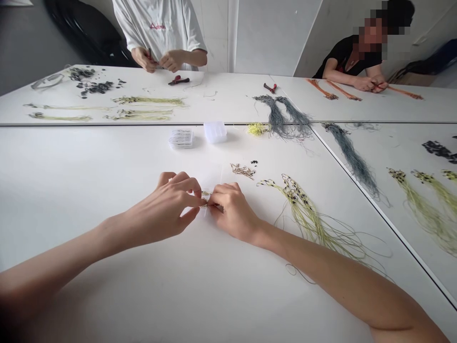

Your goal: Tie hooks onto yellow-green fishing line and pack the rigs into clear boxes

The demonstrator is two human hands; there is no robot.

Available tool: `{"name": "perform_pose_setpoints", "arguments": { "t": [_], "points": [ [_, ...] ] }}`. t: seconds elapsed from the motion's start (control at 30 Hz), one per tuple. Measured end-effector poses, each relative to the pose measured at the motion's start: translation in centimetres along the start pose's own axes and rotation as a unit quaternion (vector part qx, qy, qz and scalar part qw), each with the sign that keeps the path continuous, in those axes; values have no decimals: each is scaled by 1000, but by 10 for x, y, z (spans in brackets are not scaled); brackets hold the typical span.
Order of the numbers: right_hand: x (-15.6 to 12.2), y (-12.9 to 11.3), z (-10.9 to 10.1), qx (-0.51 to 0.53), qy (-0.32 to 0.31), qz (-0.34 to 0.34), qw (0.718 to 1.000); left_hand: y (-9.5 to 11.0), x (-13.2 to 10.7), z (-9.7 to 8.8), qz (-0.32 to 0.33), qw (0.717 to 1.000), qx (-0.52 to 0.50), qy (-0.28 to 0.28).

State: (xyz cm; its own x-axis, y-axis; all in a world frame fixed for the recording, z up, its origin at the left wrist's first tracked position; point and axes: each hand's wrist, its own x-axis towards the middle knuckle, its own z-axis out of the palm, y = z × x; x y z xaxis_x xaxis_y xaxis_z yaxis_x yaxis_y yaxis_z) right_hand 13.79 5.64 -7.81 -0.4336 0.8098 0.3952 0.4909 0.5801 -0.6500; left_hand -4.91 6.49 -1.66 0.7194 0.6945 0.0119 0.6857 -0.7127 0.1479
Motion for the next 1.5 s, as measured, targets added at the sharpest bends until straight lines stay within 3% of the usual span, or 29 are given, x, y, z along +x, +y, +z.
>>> {"name": "perform_pose_setpoints", "arguments": {
  "t": [0.3, 0.5, 0.7, 0.97, 1.5],
  "points": [
    [3, -2, 1, 5, -8, 11, 1000, 16, -10, 6, 29, 994, 101, -21],
    [2, -3, 1, 0, -10, 12, 1000, 0, -13, 0, 25, 998, 61, -8],
    [-2, -3, -1, 0, -12, 15, 1000, -17, -10, -10, -26, 996, 49, 66],
    [-3, 0, 1, -9, 0, 6, 1000, -11, -9, -1, 40, 999, 35, 8],
    [-3, 1, 1, -9, 8, 4, 1000, -19, -9, -6, 67, 994, 84, 17]
  ]
}}
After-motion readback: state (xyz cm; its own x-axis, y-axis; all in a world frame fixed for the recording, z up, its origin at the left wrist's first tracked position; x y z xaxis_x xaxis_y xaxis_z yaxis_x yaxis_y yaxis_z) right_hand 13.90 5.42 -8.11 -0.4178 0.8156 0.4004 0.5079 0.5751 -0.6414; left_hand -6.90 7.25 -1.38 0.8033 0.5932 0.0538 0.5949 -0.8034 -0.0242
